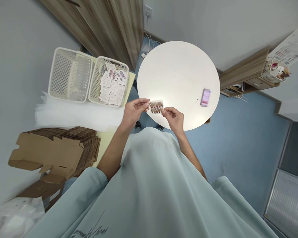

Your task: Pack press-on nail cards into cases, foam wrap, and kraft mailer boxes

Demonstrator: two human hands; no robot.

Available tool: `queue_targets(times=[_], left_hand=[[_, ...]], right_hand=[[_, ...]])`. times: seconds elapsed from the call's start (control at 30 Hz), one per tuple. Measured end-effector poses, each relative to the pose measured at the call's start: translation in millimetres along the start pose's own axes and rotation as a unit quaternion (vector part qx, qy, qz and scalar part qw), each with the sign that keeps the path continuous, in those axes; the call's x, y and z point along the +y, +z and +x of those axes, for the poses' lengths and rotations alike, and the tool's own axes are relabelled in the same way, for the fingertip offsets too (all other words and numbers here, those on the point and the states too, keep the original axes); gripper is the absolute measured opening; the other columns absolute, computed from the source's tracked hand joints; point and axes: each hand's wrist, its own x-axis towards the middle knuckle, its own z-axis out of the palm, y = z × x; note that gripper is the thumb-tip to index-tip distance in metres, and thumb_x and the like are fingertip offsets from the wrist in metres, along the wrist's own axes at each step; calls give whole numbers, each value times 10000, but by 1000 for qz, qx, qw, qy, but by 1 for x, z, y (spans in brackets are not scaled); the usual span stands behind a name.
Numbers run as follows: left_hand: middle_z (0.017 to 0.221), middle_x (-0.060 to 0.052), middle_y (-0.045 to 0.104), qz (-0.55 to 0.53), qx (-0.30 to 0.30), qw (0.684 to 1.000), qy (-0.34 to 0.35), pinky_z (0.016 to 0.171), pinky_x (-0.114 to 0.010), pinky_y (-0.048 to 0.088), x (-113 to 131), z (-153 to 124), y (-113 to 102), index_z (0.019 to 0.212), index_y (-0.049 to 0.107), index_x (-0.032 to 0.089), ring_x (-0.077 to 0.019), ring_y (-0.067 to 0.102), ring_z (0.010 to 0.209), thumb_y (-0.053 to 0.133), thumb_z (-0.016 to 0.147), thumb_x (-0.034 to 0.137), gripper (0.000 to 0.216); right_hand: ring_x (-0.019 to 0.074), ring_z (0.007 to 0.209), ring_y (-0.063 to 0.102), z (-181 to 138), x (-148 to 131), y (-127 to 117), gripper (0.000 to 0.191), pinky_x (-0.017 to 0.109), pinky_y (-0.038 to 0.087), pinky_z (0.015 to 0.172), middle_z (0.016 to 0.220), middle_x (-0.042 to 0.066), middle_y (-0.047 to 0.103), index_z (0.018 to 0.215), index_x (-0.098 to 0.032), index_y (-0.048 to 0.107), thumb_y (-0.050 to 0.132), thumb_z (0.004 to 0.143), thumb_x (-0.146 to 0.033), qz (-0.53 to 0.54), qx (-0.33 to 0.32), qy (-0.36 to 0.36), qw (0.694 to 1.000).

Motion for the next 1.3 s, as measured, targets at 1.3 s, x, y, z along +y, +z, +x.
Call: queue_targets(times=[1.3], left_hand=[[1457,-188,789,-6,-29,1000,8,1166,-553,651,12,-10,10,1510,707,207,-395,748,1400,981,819,541,816]], right_hand=[[246,900,797,-17,-16,14,386,425,708,911,958,52,846,895,-269,796,805,947,-652,-100,33,-41,994]])
